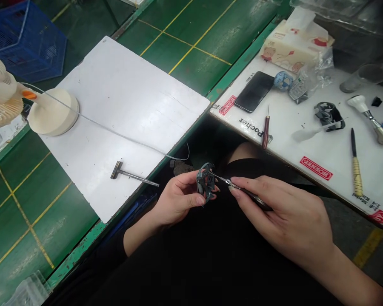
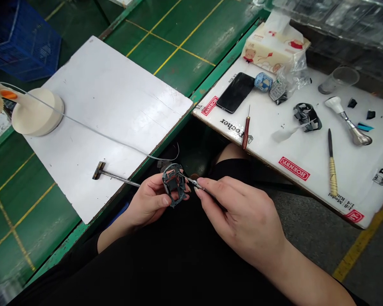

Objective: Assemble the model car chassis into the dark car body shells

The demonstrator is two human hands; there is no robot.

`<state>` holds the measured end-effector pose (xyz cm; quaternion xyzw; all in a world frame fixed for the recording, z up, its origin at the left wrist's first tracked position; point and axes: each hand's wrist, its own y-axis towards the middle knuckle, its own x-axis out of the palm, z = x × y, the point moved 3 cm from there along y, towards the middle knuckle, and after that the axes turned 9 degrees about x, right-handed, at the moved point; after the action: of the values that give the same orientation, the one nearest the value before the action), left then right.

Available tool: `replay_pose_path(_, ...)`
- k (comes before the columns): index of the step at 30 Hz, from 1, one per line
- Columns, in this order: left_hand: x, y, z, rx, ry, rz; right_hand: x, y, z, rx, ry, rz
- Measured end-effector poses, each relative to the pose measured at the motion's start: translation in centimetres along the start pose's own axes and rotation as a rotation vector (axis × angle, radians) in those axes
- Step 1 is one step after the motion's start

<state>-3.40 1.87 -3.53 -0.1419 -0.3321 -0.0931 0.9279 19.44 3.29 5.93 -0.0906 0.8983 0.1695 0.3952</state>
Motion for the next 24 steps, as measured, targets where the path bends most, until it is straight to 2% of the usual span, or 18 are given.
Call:
replay_pose_path(6, -0.12, 0.05, -0.11, 0.033, 0.030, -0.037, 0.00, 0.19, 0.32, -0.001, 0.026, -0.018)
replay_pose_path(12, -0.01, 0.19, 0.04, 0.044, 0.062, -0.015, -0.01, 0.16, 0.52, 0.055, 0.035, -0.025)
replay_pose_path(24, 0.47, 0.38, -0.02, 0.043, 0.050, 0.008, -0.22, 0.11, 0.59, 0.059, 0.043, -0.021)
